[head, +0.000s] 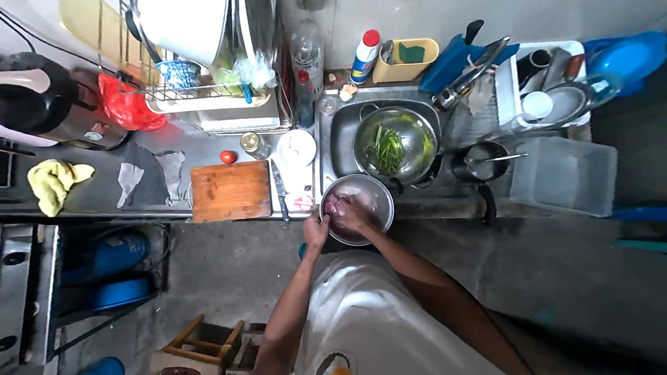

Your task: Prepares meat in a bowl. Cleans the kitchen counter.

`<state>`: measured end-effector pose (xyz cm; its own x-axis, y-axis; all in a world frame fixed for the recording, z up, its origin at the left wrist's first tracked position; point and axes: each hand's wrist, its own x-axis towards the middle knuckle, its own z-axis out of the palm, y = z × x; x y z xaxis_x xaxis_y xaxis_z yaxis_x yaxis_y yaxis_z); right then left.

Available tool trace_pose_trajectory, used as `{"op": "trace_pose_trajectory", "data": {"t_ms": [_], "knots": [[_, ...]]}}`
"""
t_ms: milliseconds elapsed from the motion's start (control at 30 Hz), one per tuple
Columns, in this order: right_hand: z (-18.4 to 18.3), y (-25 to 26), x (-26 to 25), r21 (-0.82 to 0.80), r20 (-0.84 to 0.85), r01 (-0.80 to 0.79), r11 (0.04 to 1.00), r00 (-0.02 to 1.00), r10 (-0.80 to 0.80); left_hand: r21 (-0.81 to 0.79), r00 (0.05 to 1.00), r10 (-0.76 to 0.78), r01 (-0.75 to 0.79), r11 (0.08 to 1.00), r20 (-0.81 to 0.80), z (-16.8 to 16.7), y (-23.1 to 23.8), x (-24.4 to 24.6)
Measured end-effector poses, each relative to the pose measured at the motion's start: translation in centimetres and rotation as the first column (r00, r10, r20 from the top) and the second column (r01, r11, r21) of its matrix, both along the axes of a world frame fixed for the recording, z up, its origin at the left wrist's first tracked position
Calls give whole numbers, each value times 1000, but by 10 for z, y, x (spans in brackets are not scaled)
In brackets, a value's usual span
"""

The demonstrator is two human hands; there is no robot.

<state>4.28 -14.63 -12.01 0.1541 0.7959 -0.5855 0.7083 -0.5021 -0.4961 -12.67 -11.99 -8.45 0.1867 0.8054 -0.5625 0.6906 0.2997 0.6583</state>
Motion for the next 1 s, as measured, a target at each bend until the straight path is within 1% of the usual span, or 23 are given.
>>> {"op": "trace_pose_trajectory", "data": {"t_ms": [100, 200, 267, 433, 533, 600, 733, 800, 833, 900, 1000], "knots": [[6, -1, 19, -17, -200, 94, 995, 975, -96, 8, 1000, 0, 0, 1000, 10, -2, 2, -1], [15, -6, 44, -7, -309, 227, 974, 926, -218, 13, 1000, 3, -3, 1000, 20, -6, -1, -3], [25, -7, 58, -8, -343, 246, 969, 910, -233, 10, 999, 12, -12, 1000, 42, -8, -2, -4], [40, -5, 76, 20, -242, 140, 990, 961, -131, 22, 999, 14, -15, 1000, 51, -3, -3, -1], [37, -5, 78, 49, -229, 198, 979, 956, -182, 21, 998, 13, -14, 1000, 53, -5, -3, 0], [37, -4, 74, 71, -175, 228, 971, 961, -213, 7, 999, 8, -9, 1000, 46, -5, -4, -2], [27, 1, 58, 113, -68, 239, 964, 970, -233, -16, 999, 14, -13, 1000, 39, -3, -6, -3], [18, 0, 43, 117, -2, 177, 977, 984, -178, -13, 999, 15, -14, 1000, 42, -3, -7, -3], [13, -1, 34, 123, 37, 119, 985, 992, -124, -11, 999, 15, -15, 1000, 42, -4, -7, -3], [5, -1, 13, 123, 74, -26, 992, 997, 17, -11, 999, 13, -12, 1000, 37, -4, -6, -1], [-3, -5, -11, 118, 141, -276, 954, 956, 259, -7, 999, 12, -12, 1000, 38, -3, -3, -1]]}}
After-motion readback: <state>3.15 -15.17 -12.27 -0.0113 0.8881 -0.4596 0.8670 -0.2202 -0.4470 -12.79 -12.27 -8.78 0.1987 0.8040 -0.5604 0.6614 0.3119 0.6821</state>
